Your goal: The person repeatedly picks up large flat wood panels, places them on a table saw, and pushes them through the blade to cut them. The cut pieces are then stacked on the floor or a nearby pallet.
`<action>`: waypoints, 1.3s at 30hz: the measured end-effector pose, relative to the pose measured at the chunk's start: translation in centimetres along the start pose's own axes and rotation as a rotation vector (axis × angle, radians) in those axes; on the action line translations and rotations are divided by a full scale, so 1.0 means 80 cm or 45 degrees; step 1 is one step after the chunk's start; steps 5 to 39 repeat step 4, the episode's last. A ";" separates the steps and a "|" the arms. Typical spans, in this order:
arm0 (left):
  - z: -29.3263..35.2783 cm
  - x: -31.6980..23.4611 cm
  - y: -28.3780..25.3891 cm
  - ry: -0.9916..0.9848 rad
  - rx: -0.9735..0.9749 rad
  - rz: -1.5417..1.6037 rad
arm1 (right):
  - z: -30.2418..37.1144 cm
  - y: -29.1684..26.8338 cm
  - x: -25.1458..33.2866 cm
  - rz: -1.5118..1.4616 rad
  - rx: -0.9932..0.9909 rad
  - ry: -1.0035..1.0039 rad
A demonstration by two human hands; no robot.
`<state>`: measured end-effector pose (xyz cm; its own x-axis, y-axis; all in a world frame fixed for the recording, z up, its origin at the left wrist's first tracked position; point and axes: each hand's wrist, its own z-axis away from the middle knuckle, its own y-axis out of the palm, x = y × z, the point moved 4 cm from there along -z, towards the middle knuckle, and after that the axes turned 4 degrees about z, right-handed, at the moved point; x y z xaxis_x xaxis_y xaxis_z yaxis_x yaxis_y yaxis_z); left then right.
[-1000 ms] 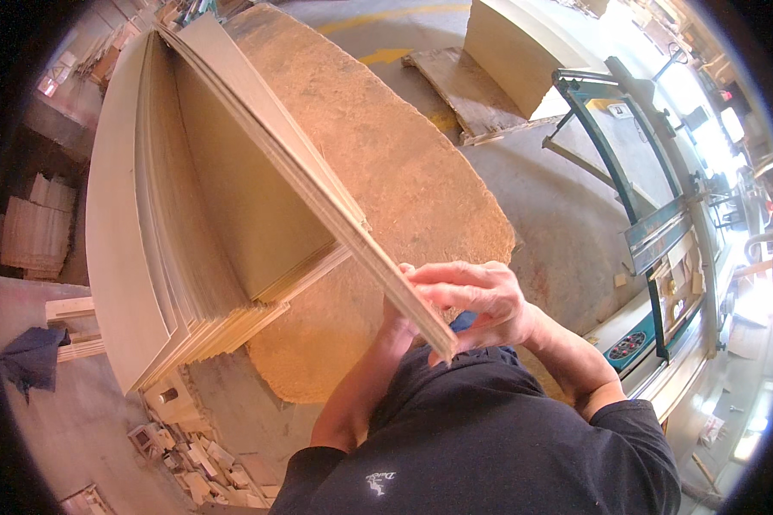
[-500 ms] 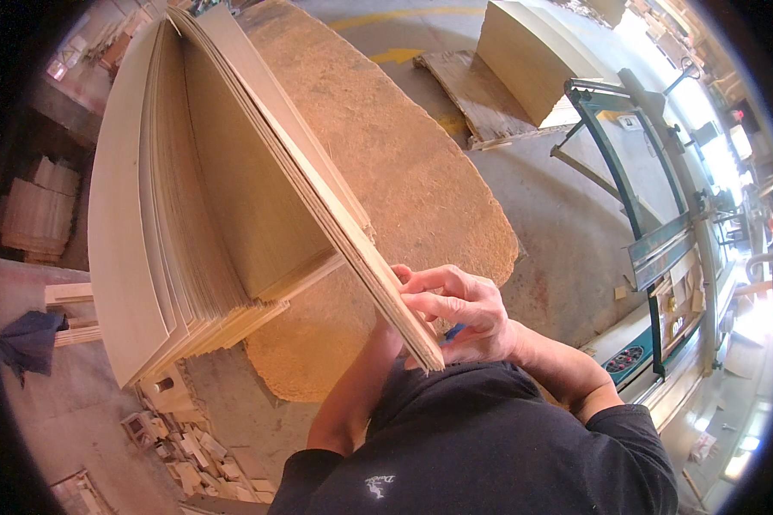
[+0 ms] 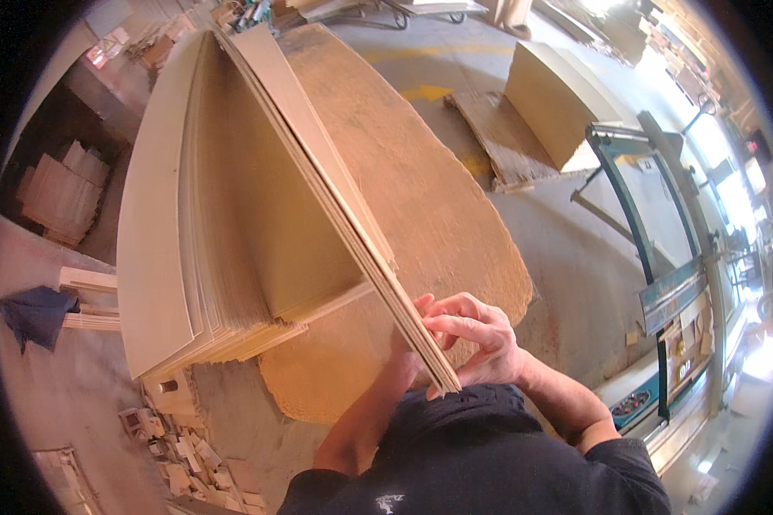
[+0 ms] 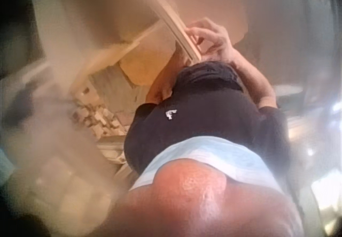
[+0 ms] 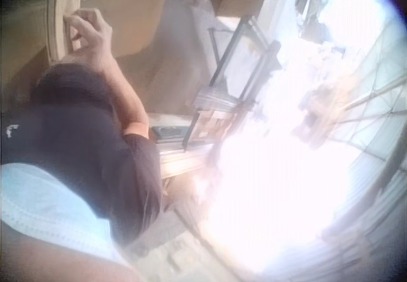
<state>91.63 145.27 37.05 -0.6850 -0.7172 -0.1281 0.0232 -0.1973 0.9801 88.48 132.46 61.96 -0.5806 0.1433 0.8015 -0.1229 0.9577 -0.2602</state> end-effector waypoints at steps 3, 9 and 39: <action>-0.021 -0.008 -0.016 0.003 0.068 0.043 | 0.000 0.003 -0.004 -0.022 0.033 0.050; -0.025 -0.011 -0.020 0.011 0.082 0.036 | -0.001 0.004 -0.005 -0.031 0.042 0.062; -0.025 -0.011 -0.020 0.011 0.082 0.036 | -0.001 0.004 -0.005 -0.031 0.042 0.062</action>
